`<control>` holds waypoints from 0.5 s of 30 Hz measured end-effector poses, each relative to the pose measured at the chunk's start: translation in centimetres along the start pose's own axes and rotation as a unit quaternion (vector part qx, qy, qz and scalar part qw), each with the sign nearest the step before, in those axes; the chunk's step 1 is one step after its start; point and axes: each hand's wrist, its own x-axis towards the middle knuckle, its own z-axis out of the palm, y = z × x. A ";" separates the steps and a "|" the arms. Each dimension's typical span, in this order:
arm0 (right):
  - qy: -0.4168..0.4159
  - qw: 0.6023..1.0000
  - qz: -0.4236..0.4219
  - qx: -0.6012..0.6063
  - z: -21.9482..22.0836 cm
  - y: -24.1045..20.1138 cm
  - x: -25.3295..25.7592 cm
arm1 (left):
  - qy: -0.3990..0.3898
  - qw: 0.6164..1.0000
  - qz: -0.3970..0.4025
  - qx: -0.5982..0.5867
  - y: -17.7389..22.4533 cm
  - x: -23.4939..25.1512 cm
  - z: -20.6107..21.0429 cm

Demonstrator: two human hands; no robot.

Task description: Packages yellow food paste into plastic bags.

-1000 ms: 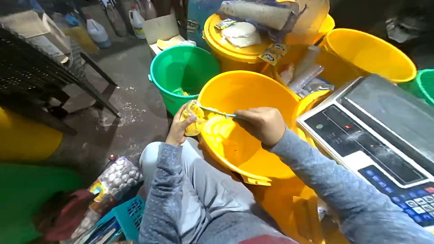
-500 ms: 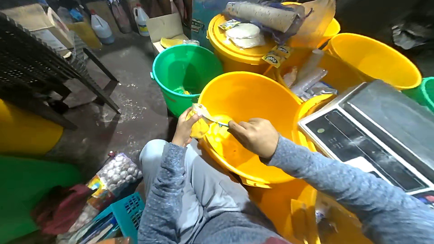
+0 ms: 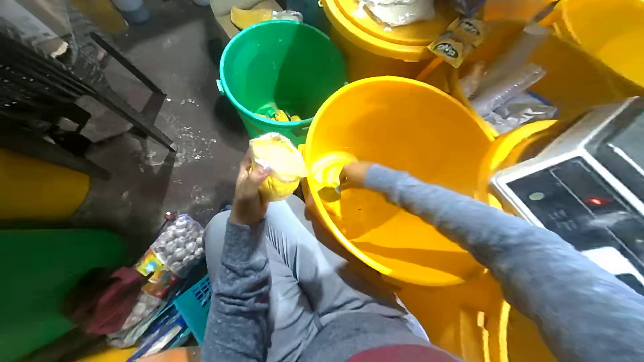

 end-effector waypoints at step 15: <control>0.421 0.867 -0.024 0.264 -5.3 2.8 -10.4 | 0.009 0.991 -0.036 -0.128 0.4 1.0 -0.9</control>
